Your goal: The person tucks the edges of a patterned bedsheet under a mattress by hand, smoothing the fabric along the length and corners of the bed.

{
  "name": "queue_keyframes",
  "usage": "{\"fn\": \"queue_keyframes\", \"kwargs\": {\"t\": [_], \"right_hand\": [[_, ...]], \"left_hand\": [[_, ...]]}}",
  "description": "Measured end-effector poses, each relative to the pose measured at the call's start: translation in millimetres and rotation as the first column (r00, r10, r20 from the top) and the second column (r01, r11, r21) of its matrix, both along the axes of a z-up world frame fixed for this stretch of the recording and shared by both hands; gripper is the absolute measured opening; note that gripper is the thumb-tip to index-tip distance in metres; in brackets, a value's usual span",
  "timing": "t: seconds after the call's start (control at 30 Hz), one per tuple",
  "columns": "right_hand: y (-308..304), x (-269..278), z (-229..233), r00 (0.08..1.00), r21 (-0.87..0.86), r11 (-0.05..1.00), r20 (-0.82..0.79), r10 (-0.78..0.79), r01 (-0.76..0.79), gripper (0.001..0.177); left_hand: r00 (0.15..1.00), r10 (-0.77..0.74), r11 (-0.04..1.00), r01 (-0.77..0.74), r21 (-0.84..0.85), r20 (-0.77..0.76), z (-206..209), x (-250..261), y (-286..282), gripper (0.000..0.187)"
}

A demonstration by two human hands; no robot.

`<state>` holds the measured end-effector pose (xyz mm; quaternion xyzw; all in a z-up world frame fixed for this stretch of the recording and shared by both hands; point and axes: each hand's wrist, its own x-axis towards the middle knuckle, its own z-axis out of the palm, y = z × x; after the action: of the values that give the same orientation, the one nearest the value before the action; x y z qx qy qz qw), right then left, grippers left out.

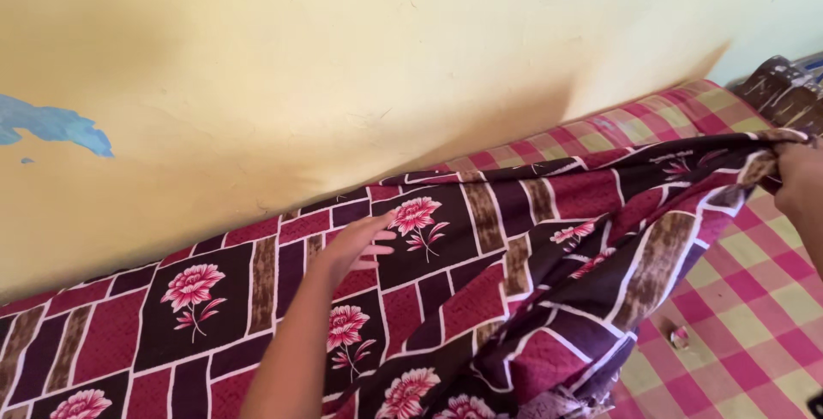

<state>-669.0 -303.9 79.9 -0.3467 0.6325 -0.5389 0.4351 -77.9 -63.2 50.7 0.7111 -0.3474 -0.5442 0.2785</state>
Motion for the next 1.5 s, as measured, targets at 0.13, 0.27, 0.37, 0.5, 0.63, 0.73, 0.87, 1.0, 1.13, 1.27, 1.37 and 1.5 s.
{"fn": "queue_keyframes", "kwargs": {"t": [0.13,0.27,0.37,0.5,0.63,0.73,0.87,1.0,1.13,1.27,1.37,1.5], "right_hand": [[17.2,-1.3,-4.5,0.977,0.042,0.977,-0.04,0.21,-0.208,0.084],[9.4,12.9,-16.1,0.935,0.152,0.947,-0.177,0.308,-0.284,0.097],[18.7,31.0,-22.1,0.895,0.237,0.899,-0.171,0.411,-0.367,0.095],[37.6,65.6,-13.5,0.8,0.262,0.831,-0.241,0.549,-0.491,0.086],[47.8,90.3,-8.6,0.732,0.389,0.782,-0.306,0.608,-0.487,0.084],[35.2,100.1,-28.6,0.738,0.38,0.787,-0.304,0.603,-0.486,0.082],[-4.6,109.5,-66.4,0.732,0.368,0.785,-0.307,0.609,-0.499,0.079],[-30.1,133.5,-101.8,0.722,0.341,0.753,-0.239,0.649,-0.563,0.079],[-40.4,172.6,-138.4,0.495,0.473,0.57,-0.286,0.821,-0.672,0.085],[-48.8,186.5,-151.4,0.302,0.474,0.467,-0.385,0.872,-0.746,0.086],[-56.4,195.8,-147.4,0.298,0.53,0.445,-0.342,0.891,-0.721,0.093],[-51.5,192.2,-157.7,0.345,0.49,0.484,-0.35,0.871,-0.725,0.099]], "left_hand": [[0.994,-0.091,0.995,0.093,0.026,-0.064,-22.2,-21.2,-18.6,0.083],[0.98,-0.185,0.983,0.186,0.004,-0.073,-33.4,-48.5,-40.1,0.087],[0.979,-0.19,0.982,0.191,0.007,-0.071,-32.8,-68.1,-54.0,0.091],[0.968,-0.249,0.969,0.249,0.0,-0.037,-33.5,-90.5,-66.5,0.09],[0.96,-0.28,0.96,0.28,0.009,-0.003,-37.6,-116.6,-79.4,0.09],[0.96,-0.279,0.96,0.279,0.006,0.019,-47.7,-136.4,-83.7,0.085],[0.936,-0.338,0.938,0.344,-0.05,0.098,-79.9,-161.0,-76.0,0.087],[0.958,-0.282,0.95,0.287,-0.121,0.061,-99.0,-152.6,-70.8,0.081],[0.978,-0.203,0.976,0.206,-0.072,0.041,-106.1,-128.4,-70.0,0.081],[0.997,-0.068,0.99,0.073,-0.124,0.042,-132.2,-118.8,-60.7,0.08],[0.996,-0.014,0.978,0.032,-0.205,0.089,-149.1,-122.6,-37.3,0.076],[0.998,0.053,0.982,-0.044,-0.184,0.043,-145.9,-134.3,-14.9,0.076]]}}
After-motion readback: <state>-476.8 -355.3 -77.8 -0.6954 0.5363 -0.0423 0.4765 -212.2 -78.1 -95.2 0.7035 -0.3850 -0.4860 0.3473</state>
